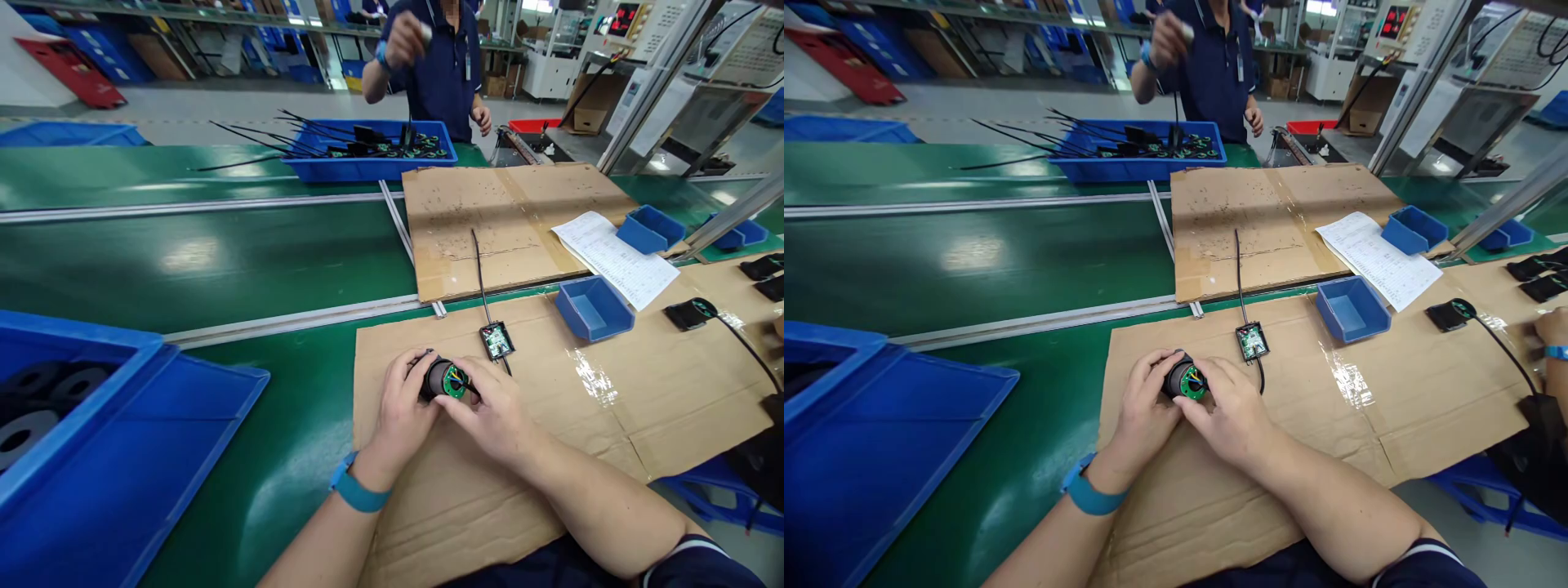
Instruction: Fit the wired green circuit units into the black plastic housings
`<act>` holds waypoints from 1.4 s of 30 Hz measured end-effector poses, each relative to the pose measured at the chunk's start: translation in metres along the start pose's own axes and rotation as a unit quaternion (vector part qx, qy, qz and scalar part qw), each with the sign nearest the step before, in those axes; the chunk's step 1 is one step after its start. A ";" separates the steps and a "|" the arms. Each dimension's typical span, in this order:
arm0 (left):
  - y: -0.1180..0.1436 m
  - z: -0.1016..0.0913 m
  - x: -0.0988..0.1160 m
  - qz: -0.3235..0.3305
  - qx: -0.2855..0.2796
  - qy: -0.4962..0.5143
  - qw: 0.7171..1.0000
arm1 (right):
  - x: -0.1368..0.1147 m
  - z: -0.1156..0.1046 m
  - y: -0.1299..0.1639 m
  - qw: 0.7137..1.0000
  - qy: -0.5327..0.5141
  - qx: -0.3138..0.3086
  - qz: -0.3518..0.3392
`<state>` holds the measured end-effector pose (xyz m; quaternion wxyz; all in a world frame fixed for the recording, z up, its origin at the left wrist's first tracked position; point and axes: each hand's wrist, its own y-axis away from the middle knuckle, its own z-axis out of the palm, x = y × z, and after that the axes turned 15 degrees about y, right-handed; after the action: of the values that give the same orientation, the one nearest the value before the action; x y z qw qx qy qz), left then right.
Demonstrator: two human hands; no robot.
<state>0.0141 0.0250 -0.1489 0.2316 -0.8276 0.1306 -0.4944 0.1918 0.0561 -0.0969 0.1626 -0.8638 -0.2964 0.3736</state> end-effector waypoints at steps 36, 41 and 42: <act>-0.005 -0.002 -0.014 -0.102 -0.089 0.074 0.988 | 0.023 0.039 -0.004 0.981 0.110 -0.162 0.016; -0.007 -0.013 -0.014 -0.121 -0.088 0.133 0.980 | 0.024 0.044 -0.005 0.978 0.126 -0.165 0.013; -0.007 -0.014 -0.016 -0.123 -0.082 0.149 0.978 | 0.024 0.044 -0.005 0.978 0.127 -0.164 0.008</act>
<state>-0.0061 0.0339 -0.1514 0.0786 -0.7706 0.1012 -0.6244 0.1703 0.0777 -0.1367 0.0518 -0.9214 -0.3237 0.2085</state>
